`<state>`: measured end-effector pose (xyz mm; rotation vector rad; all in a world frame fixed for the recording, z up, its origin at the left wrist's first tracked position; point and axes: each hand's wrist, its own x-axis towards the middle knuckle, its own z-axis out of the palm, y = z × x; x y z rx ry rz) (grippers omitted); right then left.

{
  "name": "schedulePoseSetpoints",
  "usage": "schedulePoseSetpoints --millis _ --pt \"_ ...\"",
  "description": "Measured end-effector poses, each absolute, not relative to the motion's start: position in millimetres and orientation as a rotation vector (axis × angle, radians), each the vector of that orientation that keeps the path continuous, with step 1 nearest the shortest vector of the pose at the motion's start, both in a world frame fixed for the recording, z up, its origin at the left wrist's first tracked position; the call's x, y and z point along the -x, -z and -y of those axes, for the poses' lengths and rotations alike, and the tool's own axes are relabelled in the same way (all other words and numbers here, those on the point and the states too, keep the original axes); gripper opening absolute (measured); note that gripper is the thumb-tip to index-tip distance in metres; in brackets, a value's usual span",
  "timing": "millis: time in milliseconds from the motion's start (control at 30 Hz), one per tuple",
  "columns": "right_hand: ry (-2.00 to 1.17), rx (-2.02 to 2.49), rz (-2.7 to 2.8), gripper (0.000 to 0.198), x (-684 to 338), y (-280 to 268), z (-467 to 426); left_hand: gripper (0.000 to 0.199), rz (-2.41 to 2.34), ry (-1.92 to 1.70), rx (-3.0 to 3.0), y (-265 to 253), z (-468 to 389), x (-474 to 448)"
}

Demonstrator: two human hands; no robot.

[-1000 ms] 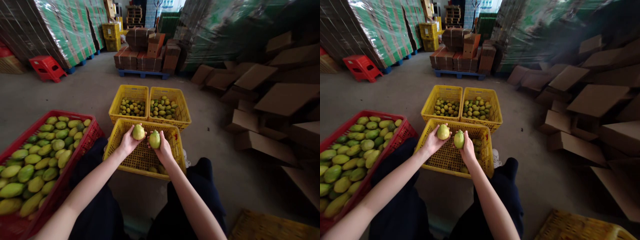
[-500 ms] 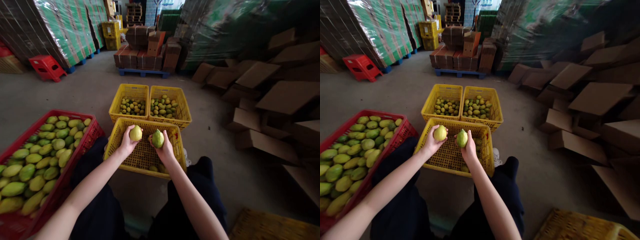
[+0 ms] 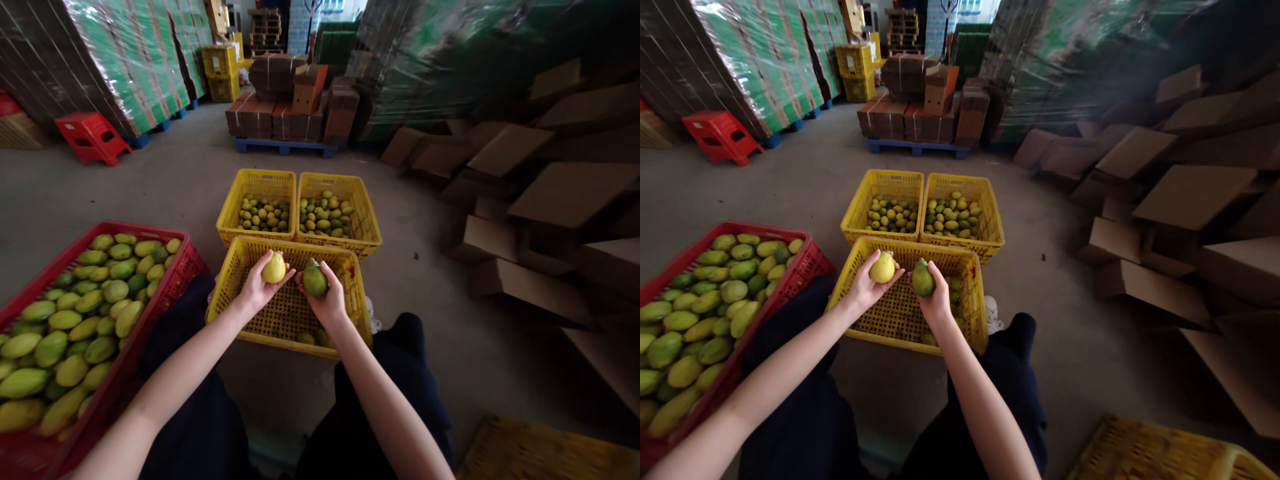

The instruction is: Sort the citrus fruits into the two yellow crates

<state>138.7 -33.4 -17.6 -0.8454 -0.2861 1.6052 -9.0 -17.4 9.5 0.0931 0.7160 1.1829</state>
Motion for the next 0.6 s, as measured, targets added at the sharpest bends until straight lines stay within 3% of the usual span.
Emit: schedulePoseSetpoints --millis 200,600 --pt "-1.597 0.887 0.321 0.026 -136.2 20.3 31.9 0.030 -0.690 -1.060 -0.228 -7.7 16.0 7.0" --pt "-1.645 0.814 0.380 0.032 -133.4 10.9 39.2 0.035 -0.672 -1.037 -0.250 -7.8 20.4 9.0"
